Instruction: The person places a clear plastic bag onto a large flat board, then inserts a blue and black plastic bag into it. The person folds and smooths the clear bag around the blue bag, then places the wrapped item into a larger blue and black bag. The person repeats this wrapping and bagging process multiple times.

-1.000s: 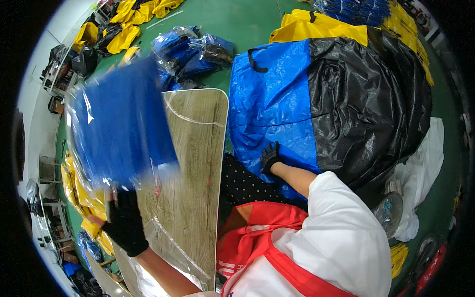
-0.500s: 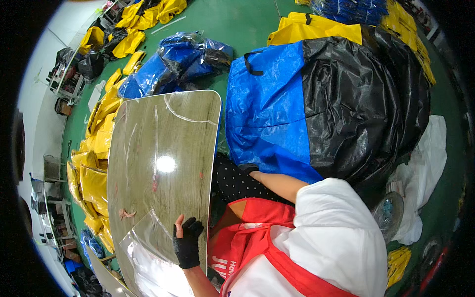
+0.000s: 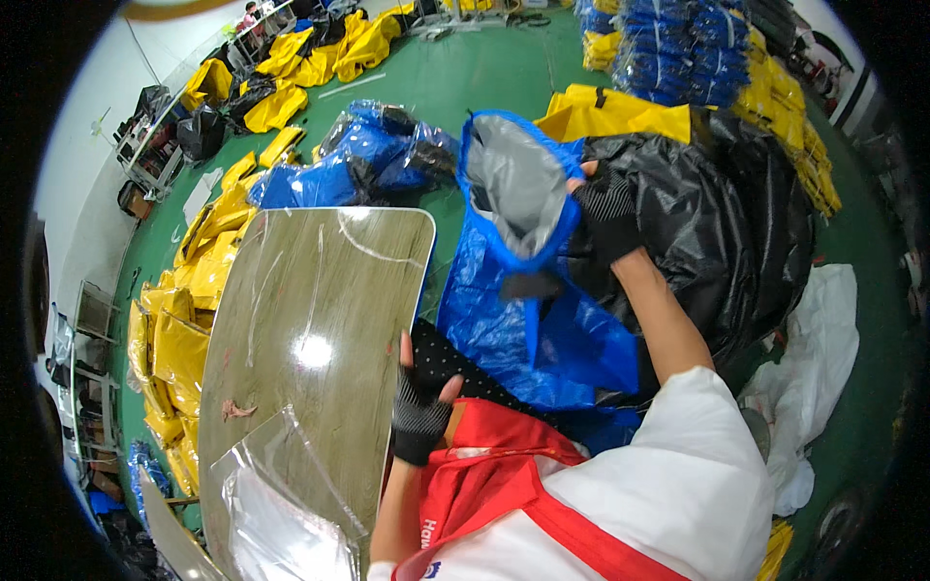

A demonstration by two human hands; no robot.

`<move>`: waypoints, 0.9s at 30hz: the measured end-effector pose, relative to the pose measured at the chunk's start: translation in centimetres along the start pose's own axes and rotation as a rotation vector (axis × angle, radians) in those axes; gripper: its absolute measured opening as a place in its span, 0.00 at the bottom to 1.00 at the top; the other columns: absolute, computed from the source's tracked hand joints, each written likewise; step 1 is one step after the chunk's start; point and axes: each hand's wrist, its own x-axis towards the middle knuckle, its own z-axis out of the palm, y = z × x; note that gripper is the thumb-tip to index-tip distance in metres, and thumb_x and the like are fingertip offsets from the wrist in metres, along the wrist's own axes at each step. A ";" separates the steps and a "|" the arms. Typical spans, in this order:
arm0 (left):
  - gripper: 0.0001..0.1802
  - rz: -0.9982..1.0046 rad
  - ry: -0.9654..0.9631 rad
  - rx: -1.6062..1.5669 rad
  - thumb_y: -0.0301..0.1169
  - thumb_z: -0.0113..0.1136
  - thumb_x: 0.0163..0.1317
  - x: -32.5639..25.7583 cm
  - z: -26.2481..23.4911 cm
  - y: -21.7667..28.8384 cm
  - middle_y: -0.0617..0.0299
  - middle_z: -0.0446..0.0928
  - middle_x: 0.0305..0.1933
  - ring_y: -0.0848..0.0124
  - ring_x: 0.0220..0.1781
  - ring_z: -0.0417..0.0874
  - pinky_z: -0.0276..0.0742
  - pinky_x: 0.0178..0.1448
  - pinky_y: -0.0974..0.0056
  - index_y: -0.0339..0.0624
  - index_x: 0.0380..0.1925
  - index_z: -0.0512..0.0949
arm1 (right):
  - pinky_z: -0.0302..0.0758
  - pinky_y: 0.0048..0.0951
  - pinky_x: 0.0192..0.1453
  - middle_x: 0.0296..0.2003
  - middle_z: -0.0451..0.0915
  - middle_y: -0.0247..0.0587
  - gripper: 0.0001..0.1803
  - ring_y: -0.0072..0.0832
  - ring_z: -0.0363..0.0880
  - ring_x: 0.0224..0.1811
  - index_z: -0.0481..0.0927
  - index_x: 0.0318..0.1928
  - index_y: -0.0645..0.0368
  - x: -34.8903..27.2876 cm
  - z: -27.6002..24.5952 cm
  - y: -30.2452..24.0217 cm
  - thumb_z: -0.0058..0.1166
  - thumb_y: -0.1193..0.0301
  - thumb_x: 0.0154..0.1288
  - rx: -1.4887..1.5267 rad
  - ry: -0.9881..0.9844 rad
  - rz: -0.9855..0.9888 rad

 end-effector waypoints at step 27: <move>0.46 -0.327 1.442 0.156 0.66 0.59 0.48 -24.7 -27.4 4.3 0.48 0.69 0.56 0.55 0.54 0.72 0.68 0.57 0.47 0.44 0.58 0.65 | 0.63 0.40 0.65 0.55 0.72 0.53 0.29 0.44 0.68 0.60 0.70 0.59 0.58 -21.8 14.0 -9.7 0.55 0.59 0.60 0.249 -1.357 -0.518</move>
